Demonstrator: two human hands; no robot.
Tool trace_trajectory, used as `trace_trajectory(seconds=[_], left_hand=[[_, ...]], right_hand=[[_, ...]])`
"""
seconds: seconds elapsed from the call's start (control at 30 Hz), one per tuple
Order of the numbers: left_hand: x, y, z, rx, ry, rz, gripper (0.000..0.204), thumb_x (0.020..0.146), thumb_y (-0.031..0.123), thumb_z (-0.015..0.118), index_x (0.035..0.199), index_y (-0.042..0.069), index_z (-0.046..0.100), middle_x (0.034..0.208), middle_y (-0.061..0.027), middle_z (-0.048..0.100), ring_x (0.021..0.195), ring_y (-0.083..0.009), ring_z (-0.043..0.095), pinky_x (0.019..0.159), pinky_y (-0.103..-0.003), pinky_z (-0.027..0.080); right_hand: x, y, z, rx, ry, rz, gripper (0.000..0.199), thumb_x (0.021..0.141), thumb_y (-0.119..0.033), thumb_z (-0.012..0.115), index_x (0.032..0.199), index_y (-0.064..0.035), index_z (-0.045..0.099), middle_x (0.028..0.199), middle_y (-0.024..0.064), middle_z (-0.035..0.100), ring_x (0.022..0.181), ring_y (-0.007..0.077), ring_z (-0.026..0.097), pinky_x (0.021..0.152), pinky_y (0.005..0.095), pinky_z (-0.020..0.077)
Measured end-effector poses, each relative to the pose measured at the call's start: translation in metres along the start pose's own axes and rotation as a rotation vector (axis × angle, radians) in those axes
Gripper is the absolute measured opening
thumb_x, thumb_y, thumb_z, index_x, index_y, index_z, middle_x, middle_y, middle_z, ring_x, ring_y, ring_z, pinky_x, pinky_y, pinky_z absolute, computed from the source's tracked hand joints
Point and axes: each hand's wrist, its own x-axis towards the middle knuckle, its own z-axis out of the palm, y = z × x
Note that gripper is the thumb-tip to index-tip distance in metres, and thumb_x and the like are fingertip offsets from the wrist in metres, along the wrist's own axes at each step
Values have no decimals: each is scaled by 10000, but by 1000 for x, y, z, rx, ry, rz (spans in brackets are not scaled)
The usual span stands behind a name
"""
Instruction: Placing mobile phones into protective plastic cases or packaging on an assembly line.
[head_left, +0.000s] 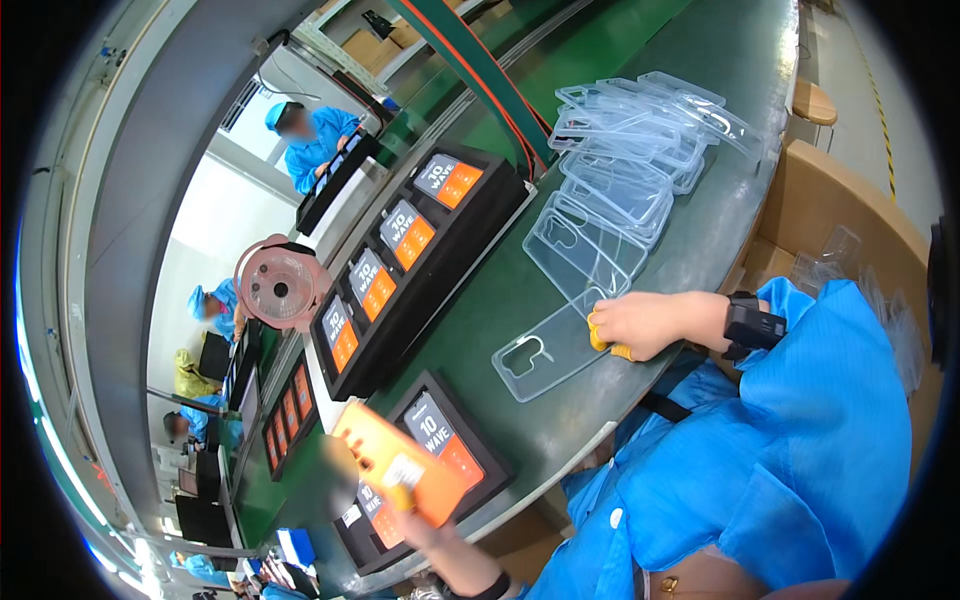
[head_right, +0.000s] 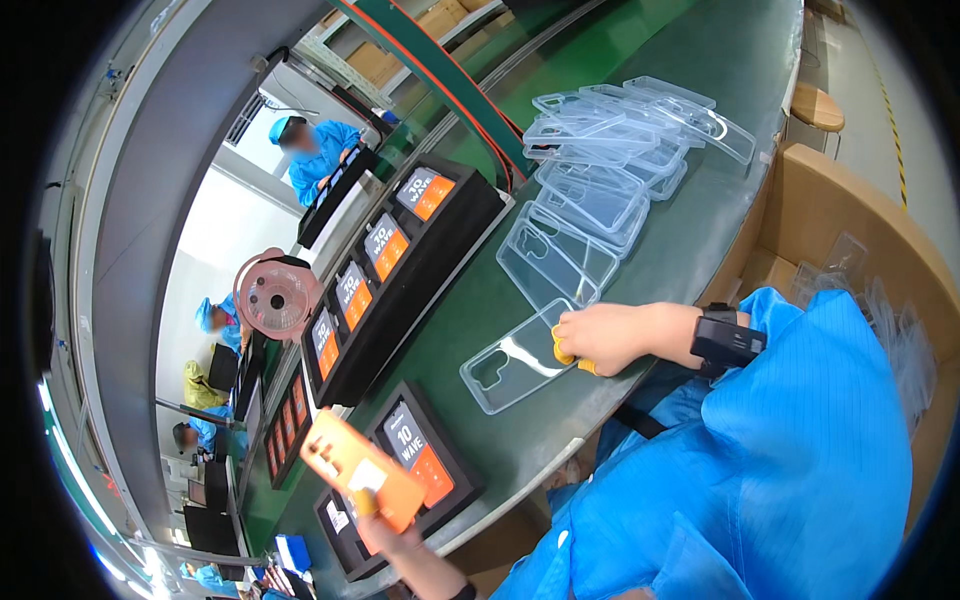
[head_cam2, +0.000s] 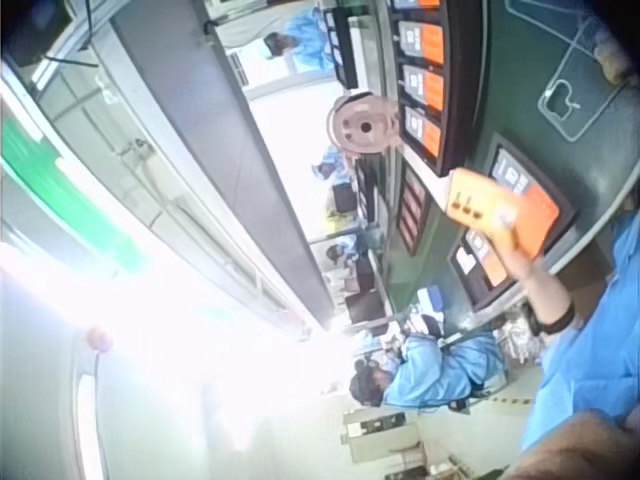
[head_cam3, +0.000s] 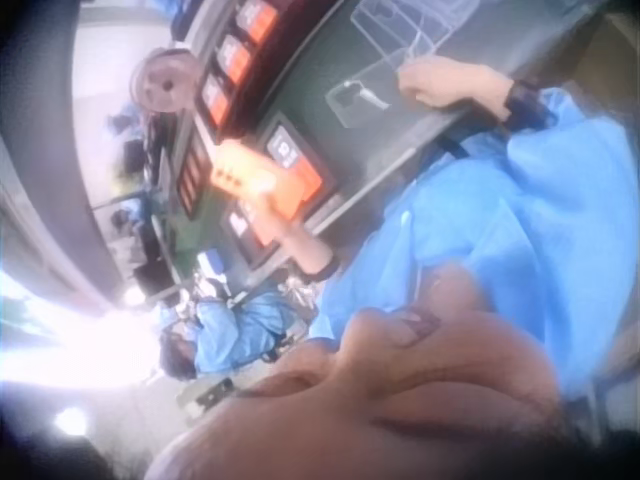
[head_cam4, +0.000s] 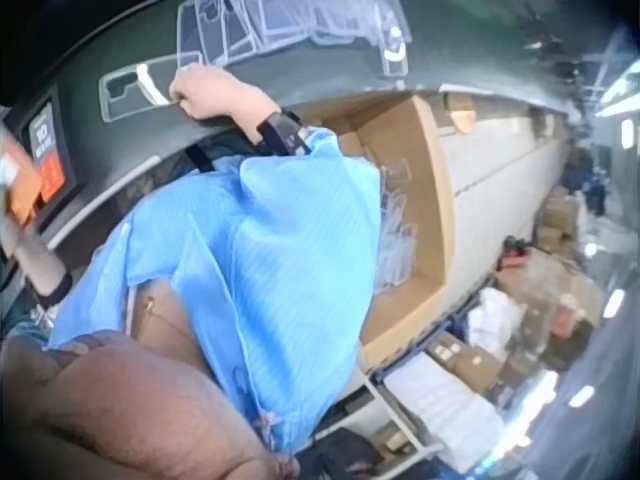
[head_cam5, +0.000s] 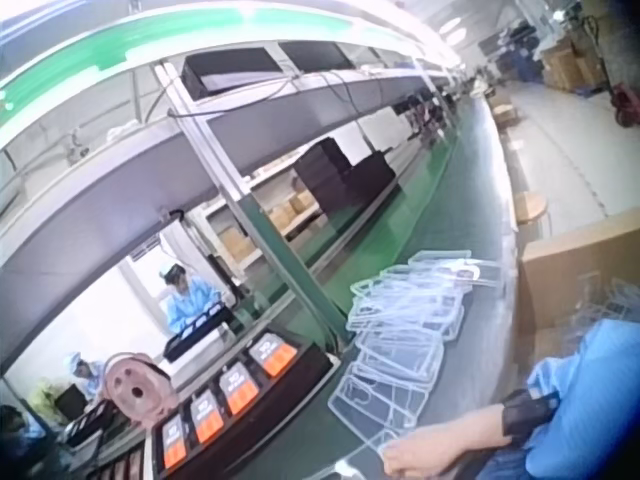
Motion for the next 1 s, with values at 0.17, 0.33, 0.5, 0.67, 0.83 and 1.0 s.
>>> trace_trajectory(seconds=[0.17, 0.33, 0.5, 0.67, 0.83, 1.0], left_hand=[[-2, -66, 74, 23, -222, -206, 376, 801, 107, 484, 1148, 2, 386, 1080, -118, 499, 961, -239, 516, 823, -354, 429], [8, -99, 108, 315, -504, -215, 320, 788, 134, 563, 1055, -9, 459, 962, -61, 540, 831, -147, 533, 734, -245, 414], [28, -90, 113, 1516, -879, 432, 790, 522, 261, 758, 1113, -52, 338, 1090, -192, 400, 1050, -340, 327, 875, -403, 313], [10, -90, 101, 1529, -975, 339, 807, 506, 209, 765, 1145, -34, 336, 1058, -174, 430, 985, -325, 375, 870, -380, 333], [-24, -78, 92, 1478, -787, 313, 900, 450, 246, 787, 1166, -29, 315, 1049, -172, 437, 984, -336, 376, 853, -408, 334], [-24, -76, 68, 1638, -788, 379, 953, 407, 276, 800, 1168, -45, 325, 1025, -188, 434, 985, -366, 369, 814, -433, 346]], right_hand=[[3, -11, -32, 402, 207, 149, 337, 722, -318, 603, 890, -31, 551, 813, 110, 501, 793, 255, 477, 686, 337, 405], [45, -25, 12, 974, 400, 383, 354, 823, -276, 515, 1027, 8, 461, 862, 85, 500, 857, 120, 454, 720, 288, 388], [36, -26, -2, 1103, 713, 419, 208, 804, -195, 550, 873, 1, 534, 774, 35, 560, 711, 125, 510, 647, 273, 412], [26, -30, -39, 414, 829, 81, 219, 733, -179, 602, 808, 20, 553, 667, 132, 499, 605, 291, 485, 548, 310, 411], [21, -40, -39, 254, 771, -90, 249, 678, -194, 640, 814, -3, 554, 686, 91, 498, 636, 244, 505, 515, 315, 423], [15, -45, -16, 171, 442, -365, 209, 617, -132, 626, 789, -35, 556, 739, 58, 495, 736, 213, 506, 533, 285, 452]])
